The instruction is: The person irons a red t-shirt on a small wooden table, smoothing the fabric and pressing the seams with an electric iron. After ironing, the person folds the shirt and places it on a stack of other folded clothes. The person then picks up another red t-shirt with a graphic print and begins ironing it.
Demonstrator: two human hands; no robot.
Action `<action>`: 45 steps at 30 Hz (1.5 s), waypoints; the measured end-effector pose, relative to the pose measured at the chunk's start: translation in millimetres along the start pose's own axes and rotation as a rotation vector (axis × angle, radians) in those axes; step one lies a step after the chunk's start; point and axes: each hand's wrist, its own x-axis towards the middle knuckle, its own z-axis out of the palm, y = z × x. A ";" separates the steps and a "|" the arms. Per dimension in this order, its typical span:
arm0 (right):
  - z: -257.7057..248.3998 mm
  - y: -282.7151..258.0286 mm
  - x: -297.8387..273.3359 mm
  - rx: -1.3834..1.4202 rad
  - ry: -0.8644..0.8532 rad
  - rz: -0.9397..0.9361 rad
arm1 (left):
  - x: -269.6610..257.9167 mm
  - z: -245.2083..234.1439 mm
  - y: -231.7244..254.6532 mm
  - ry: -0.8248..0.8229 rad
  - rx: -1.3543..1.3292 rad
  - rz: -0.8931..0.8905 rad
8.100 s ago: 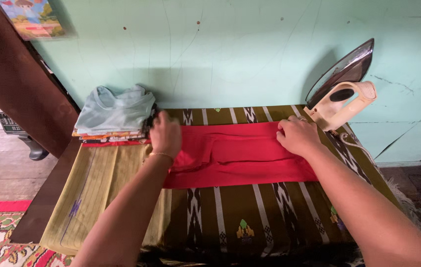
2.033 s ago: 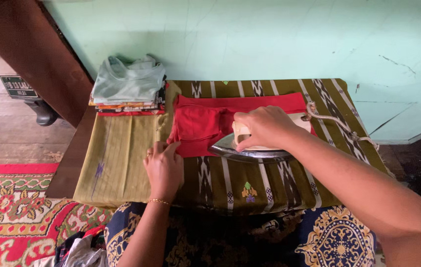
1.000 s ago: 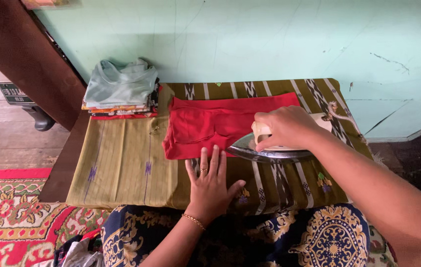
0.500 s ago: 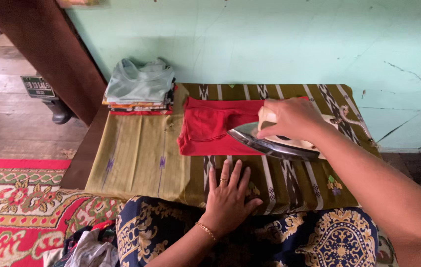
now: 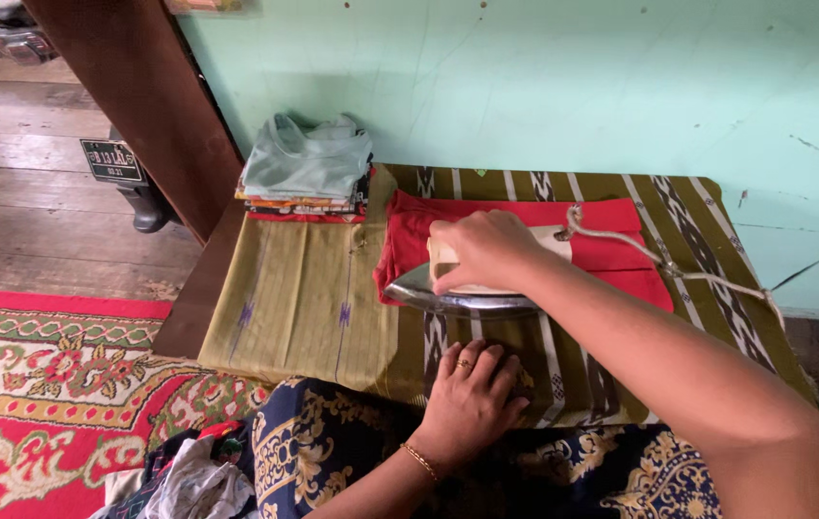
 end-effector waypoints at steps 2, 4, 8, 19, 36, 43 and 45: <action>-0.2 -2.5 0.3 0.008 -0.001 0.005 | -0.3 -0.4 0.1 0.002 -0.008 0.002; -0.1 -4.4 1.9 0.004 -0.007 0.024 | 0.4 -0.3 0.2 0.009 -0.015 0.006; 1.1 -3.2 0.5 0.001 0.003 0.010 | 2.4 -3.6 -3.1 0.007 -0.116 -0.025; -3.4 29.0 -32.4 -0.017 -0.096 0.129 | 54.0 -18.7 -69.8 0.230 0.120 -0.276; -68.8 79.3 -41.6 0.068 -0.155 0.461 | 51.2 41.4 -93.9 -0.050 0.292 -0.313; -135.7 98.8 13.7 -0.055 0.171 0.374 | 55.5 45.7 -84.5 -0.065 0.214 -0.300; -135.9 101.6 28.0 -0.089 0.191 0.323 | 53.8 45.0 -84.2 -0.066 0.217 -0.289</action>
